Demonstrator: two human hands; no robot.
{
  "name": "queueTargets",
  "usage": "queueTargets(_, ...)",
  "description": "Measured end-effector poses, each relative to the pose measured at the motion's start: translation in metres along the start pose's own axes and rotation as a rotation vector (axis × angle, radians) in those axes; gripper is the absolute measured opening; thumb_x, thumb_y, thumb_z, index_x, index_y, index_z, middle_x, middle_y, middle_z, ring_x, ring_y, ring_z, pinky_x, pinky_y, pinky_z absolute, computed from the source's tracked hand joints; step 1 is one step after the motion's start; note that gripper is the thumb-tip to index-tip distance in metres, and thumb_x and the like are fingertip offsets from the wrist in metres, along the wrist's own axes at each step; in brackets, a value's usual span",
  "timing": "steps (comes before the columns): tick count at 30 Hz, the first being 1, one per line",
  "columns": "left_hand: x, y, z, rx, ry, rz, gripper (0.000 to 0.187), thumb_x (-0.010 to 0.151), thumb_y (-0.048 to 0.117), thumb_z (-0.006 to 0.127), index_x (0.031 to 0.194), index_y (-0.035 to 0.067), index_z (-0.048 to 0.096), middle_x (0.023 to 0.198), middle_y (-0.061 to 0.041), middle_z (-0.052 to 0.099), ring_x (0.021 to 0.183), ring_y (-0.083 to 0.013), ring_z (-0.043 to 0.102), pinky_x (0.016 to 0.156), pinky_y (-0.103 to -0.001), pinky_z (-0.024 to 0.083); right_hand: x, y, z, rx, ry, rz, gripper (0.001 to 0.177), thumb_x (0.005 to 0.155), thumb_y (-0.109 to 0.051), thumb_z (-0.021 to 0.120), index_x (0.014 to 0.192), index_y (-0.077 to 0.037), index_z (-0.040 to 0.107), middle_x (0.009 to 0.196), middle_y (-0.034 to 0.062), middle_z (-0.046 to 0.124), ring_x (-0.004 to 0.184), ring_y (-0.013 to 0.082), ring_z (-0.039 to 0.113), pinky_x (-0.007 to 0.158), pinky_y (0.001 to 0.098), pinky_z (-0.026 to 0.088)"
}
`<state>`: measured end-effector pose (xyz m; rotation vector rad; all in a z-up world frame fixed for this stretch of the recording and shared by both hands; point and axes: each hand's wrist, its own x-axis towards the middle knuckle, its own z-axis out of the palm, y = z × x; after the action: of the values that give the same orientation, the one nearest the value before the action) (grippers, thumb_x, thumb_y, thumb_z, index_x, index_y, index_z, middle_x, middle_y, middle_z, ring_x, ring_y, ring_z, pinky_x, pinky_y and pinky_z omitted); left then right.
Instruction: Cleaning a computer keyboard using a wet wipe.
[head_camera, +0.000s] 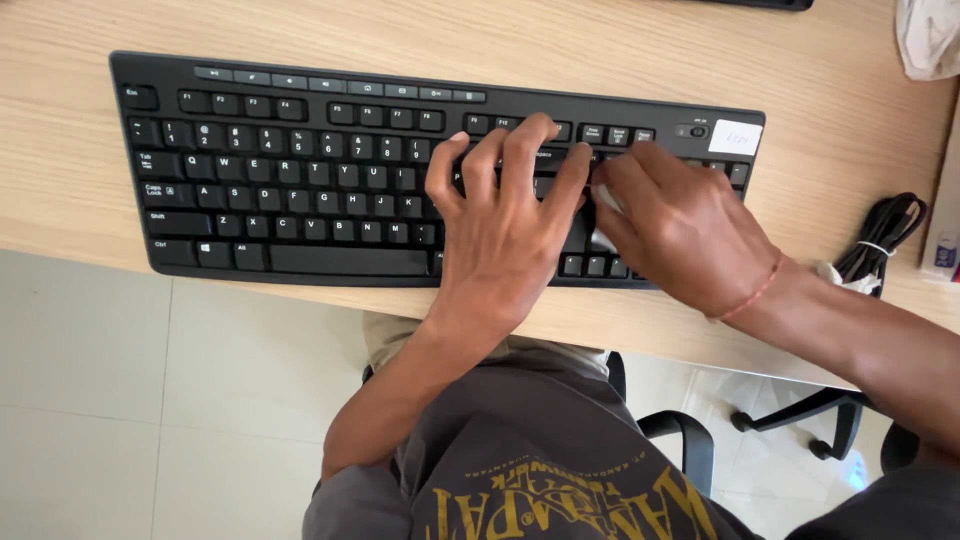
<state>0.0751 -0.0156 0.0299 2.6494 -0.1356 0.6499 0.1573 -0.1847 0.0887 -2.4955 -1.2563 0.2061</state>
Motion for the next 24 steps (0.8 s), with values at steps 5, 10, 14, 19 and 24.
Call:
queueTargets(5, 0.002, -0.001, 0.001, -0.023, 0.013, -0.003, 0.026, 0.103, 0.015, 0.079, 0.127, 0.014, 0.068, 0.139, -0.005, 0.047, 0.130, -0.0259, 0.042, 0.118, -0.055, 0.026, 0.001, 0.002, -0.002, 0.085, -0.004, -0.014, 0.015, 0.090, -0.001, 0.073, 0.097, 0.006, 0.063, 0.085, 0.0187, 0.062, 0.064, 0.0351, 0.066, 0.054, 0.0435, 0.056)
queueTargets(10, 0.006, 0.001, -0.003, -0.051, -0.007, -0.014, 0.039, 0.096, 0.022, 0.085, 0.131, 0.013, 0.069, 0.139, -0.005, 0.048, 0.131, -0.0279, 0.042, 0.118, -0.058, 0.026, -0.002, 0.010, 0.008, 0.035, 0.056, -0.018, 0.013, 0.092, 0.000, 0.073, 0.095, 0.007, 0.063, 0.086, 0.0187, 0.063, 0.060, 0.0305, 0.066, 0.049, 0.0388, 0.056)
queueTargets(14, 0.004, 0.001, -0.002, -0.053, -0.016, -0.022, 0.039, 0.094, 0.022, 0.086, 0.128, 0.012, 0.069, 0.140, -0.006, 0.048, 0.131, -0.0277, 0.043, 0.118, -0.058, 0.026, -0.008, 0.010, 0.012, 0.056, 0.003, -0.050, 0.008, 0.094, 0.002, 0.071, 0.095, 0.007, 0.064, 0.086, 0.0179, 0.064, 0.059, 0.0264, 0.065, 0.048, 0.0333, 0.057)
queueTargets(19, 0.005, 0.004, -0.003, -0.048, -0.025, -0.001, 0.039, 0.095, 0.022, 0.085, 0.129, 0.012, 0.068, 0.140, -0.006, 0.047, 0.131, -0.0282, 0.042, 0.118, -0.058, 0.026, -0.004, 0.008, 0.001, -0.040, 0.103, -0.044, 0.011, 0.094, -0.001, 0.073, 0.099, 0.007, 0.066, 0.090, 0.0178, 0.064, 0.069, 0.0320, 0.066, 0.057, 0.0400, 0.057)
queueTargets(24, 0.006, 0.004, -0.004, -0.039, -0.025, -0.012, 0.040, 0.093, 0.022, 0.085, 0.128, 0.011, 0.068, 0.139, -0.007, 0.048, 0.131, -0.0292, 0.043, 0.117, -0.059, 0.027, -0.011, 0.034, -0.012, 0.118, 0.133, 0.007, 0.011, 0.096, -0.003, 0.075, 0.106, 0.001, 0.072, 0.096, 0.0154, 0.073, 0.079, 0.0213, 0.072, 0.069, 0.0329, 0.062)
